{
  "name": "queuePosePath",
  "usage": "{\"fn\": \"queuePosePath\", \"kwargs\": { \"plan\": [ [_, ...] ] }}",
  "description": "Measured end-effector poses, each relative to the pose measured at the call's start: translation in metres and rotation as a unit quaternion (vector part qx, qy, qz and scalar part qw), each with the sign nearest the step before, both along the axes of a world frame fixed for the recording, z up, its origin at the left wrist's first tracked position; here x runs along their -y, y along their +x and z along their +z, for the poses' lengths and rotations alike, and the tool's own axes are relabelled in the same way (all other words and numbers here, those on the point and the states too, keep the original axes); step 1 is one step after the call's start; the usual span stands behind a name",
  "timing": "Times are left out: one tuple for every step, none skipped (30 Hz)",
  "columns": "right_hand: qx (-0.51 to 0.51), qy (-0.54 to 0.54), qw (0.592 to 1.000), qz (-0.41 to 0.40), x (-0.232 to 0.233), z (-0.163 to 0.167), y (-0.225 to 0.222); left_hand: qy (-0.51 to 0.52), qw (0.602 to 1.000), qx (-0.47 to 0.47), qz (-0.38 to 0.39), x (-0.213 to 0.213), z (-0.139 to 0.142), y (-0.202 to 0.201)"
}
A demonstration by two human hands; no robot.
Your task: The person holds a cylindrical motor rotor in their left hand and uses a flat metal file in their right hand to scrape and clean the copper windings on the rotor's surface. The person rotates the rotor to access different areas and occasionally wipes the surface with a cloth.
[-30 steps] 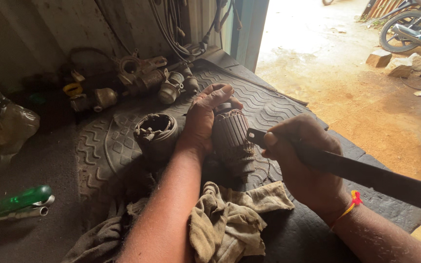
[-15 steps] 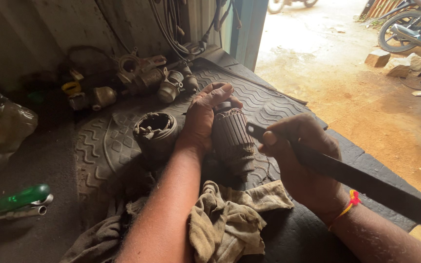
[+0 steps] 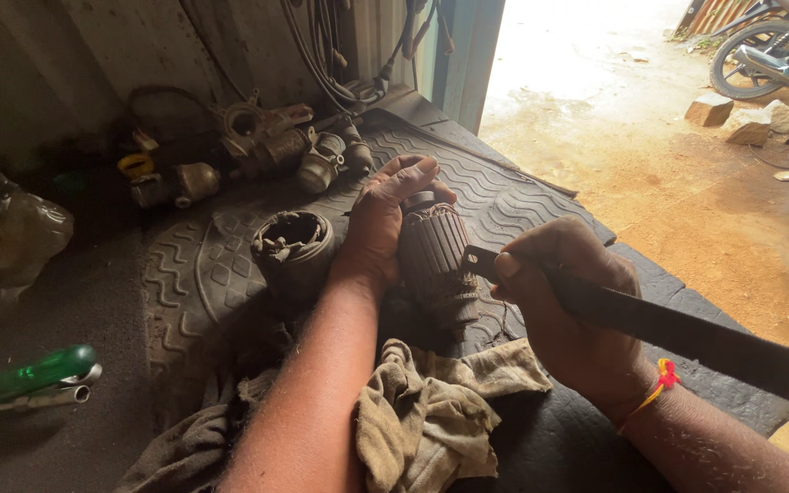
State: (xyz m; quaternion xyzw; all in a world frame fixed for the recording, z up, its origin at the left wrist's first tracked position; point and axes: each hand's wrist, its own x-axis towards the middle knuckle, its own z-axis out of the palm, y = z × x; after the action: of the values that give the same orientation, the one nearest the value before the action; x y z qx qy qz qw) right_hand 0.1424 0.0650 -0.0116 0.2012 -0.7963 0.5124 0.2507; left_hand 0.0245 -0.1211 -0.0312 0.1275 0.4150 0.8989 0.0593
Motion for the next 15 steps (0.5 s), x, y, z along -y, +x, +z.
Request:
{"fn": "queuePosePath", "kwargs": {
  "plan": [
    [-0.008, 0.005, 1.0, -0.002, 0.0005, 0.0003, 0.0012, 0.0, 1.0, 0.001, -0.004, -0.0001, -0.0002, -0.0003],
    [-0.016, 0.01, 1.0, -0.003, 0.0013, 0.0005, 0.0019, 0.001, 1.0, 0.001, -0.007, 0.0004, -0.0004, -0.0006],
    [-0.027, 0.026, 0.999, -0.014, 0.0018, 0.0004, 0.0025, 0.001, 1.0, 0.002, -0.01, 0.0007, -0.0005, -0.001],
    [-0.037, 0.043, 0.998, -0.025, 0.0025, 0.0, 0.0029, 0.001, 1.0, -0.001, -0.007, 0.0012, -0.0005, -0.0016],
    [-0.047, 0.059, 0.996, -0.037, 0.0026, -0.0005, 0.0034, 0.001, 1.0, -0.003, -0.006, 0.0011, -0.0007, -0.0018],
    [-0.051, 0.029, 0.998, -0.03, 0.0026, -0.001, 0.0031, 0.002, 1.0, -0.005, -0.005, 0.0005, -0.0009, -0.0022],
    [-0.054, -0.002, 0.998, -0.023, 0.0034, -0.0019, 0.002, 0.0, 1.0, -0.004, -0.004, -0.0004, -0.0013, -0.002],
    [-0.059, -0.033, 0.998, -0.014, 0.0038, -0.0029, 0.001, -0.002, 1.0, -0.004, -0.002, -0.0006, -0.0015, -0.0018],
    [-0.063, -0.031, 0.997, -0.014, 0.003, -0.0033, 0.0007, -0.006, 1.0, -0.006, 0.002, 0.0002, -0.0009, -0.0022],
    [-0.066, -0.029, 0.997, -0.014, 0.0019, -0.0036, 0.0002, -0.004, 1.0, -0.006, 0.0, 0.0007, -0.0003, -0.0025],
    [-0.069, -0.027, 0.997, -0.015, 0.0009, -0.004, 0.0005, -0.001, 1.0, -0.004, -0.002, 0.0006, -0.0004, -0.0022],
    [-0.061, -0.015, 0.998, -0.011, -0.0002, -0.0043, 0.001, 0.002, 1.0, -0.002, -0.005, 0.0003, -0.0005, -0.0018],
    [-0.054, -0.003, 0.998, -0.008, -0.0012, -0.0044, 0.0015, 0.003, 1.0, -0.004, -0.007, 0.0003, -0.0006, -0.0015],
    [-0.048, 0.008, 0.999, -0.004, -0.0017, -0.0044, 0.0017, 0.004, 1.0, -0.006, -0.008, 0.0005, -0.0007, -0.0013],
    [-0.044, 0.011, 0.999, -0.002, -0.002, -0.0043, 0.0019, 0.005, 1.0, -0.008, -0.01, 0.0006, -0.0009, -0.0012]
  ]
}}
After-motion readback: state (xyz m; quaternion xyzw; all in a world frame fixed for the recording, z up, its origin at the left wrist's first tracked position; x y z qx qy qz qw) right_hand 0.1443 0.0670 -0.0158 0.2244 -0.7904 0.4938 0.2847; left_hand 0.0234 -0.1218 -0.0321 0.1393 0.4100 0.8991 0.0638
